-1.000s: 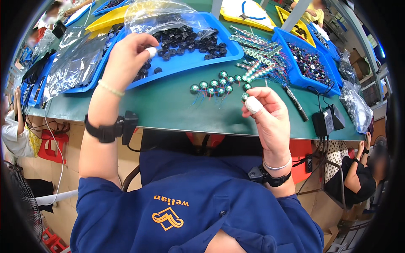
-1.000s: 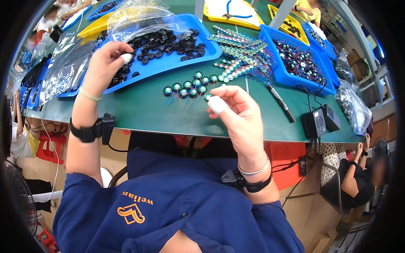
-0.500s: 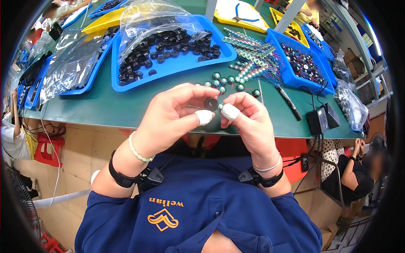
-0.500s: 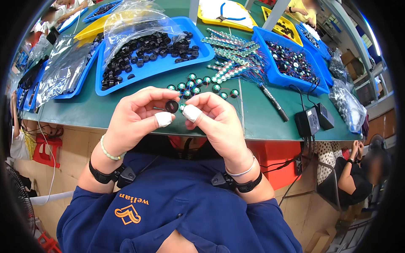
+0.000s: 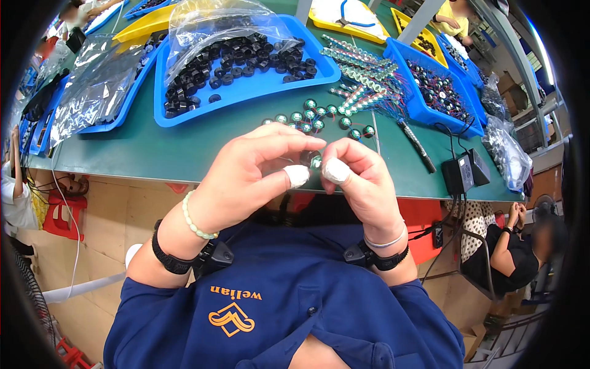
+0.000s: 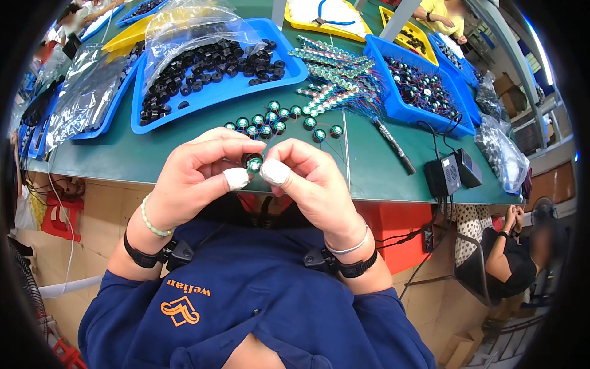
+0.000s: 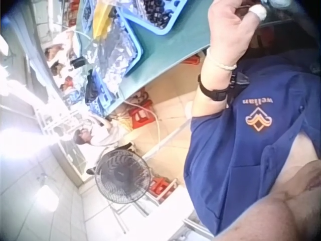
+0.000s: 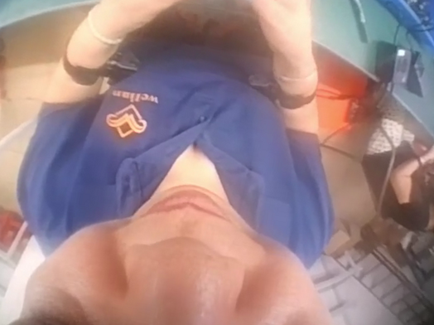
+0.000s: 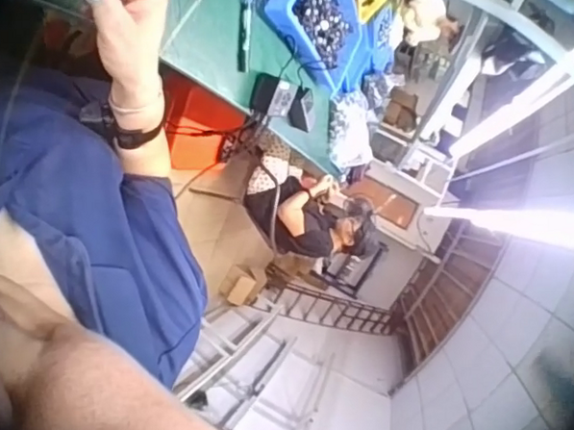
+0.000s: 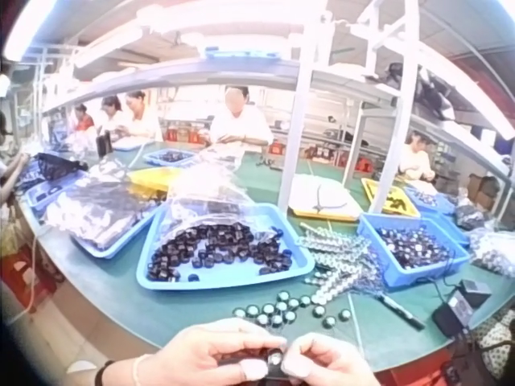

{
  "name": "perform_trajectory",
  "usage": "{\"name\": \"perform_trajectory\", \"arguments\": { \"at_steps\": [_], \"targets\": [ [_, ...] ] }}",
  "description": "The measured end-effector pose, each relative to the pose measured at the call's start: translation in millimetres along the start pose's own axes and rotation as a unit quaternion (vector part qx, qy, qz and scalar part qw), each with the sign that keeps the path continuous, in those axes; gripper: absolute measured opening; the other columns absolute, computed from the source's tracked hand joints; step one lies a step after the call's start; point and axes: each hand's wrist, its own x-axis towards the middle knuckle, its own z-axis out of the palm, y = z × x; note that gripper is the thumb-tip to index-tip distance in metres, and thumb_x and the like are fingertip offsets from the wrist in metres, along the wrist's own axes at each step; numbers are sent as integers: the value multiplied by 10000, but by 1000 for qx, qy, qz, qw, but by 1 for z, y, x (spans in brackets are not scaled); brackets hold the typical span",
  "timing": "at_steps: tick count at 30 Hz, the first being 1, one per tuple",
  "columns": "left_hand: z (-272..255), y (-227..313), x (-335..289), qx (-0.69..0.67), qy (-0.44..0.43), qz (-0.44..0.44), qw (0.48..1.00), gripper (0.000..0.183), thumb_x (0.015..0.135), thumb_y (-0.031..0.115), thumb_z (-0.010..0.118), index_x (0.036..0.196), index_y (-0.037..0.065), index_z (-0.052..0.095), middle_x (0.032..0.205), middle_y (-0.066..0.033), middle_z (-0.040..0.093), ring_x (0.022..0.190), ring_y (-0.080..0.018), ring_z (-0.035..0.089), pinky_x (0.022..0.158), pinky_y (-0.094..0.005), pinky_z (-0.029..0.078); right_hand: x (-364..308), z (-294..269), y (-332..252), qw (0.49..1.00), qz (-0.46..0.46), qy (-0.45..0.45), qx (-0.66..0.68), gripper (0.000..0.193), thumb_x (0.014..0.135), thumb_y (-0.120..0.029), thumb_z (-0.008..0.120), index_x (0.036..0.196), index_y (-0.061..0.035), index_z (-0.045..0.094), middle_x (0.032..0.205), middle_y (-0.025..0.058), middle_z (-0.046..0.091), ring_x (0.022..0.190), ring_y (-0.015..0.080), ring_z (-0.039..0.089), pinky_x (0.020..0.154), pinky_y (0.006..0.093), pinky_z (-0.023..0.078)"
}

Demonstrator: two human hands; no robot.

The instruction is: Assemble small electronic components by connecting wires to circular green modules.

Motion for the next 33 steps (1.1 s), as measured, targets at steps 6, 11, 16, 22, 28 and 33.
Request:
{"name": "perform_trajectory", "arguments": {
  "at_steps": [6,11,16,22,28,33],
  "targets": [
    [6,2,-1,-57,18,-7,998,328,863,-19,624,1190,-21,613,1075,-58,527,979,-129,572,870,-264,497,0,-2,5,1000,2,7,-18,131,942,-187,622,937,-63,579,811,-38,564,690,18,501,569,171,421],
    [8,3,-2,-125,26,-32,991,319,872,-18,623,1190,-35,599,1095,-57,516,1029,-141,580,894,-277,502,0,2,10,999,-22,0,37,141,954,-203,609,935,-68,572,781,-46,549,679,24,487,587,179,418],
    [8,1,-3,-122,16,-18,992,318,873,-23,624,1190,-38,598,1103,-58,520,1034,-143,585,899,-279,502,0,1,9,999,-17,1,45,143,958,-210,603,933,-73,571,765,-43,543,674,34,491,603,190,420],
    [6,3,-2,-119,13,-29,992,322,875,-20,626,1195,-40,598,1101,-60,525,1028,-141,587,889,-276,505,1,0,9,998,-1,-22,56,147,957,-210,604,929,-69,569,751,-38,542,668,38,495,598,194,423],
    [5,1,-2,-108,14,-15,994,318,880,-10,628,1195,-41,602,1090,-56,522,993,-126,582,867,-262,504,-1,4,3,1000,-18,8,8,124,953,-179,609,930,-64,566,794,-39,551,664,29,485,602,184,416],
    [4,1,-1,-23,18,-13,999,317,873,-12,629,1189,-39,616,1053,-48,526,955,-107,570,807,-231,501,-2,10,-4,996,-30,43,-67,76,942,-111,602,929,-48,561,829,-41,568,709,8,483,618,172,406]
  ]
}}
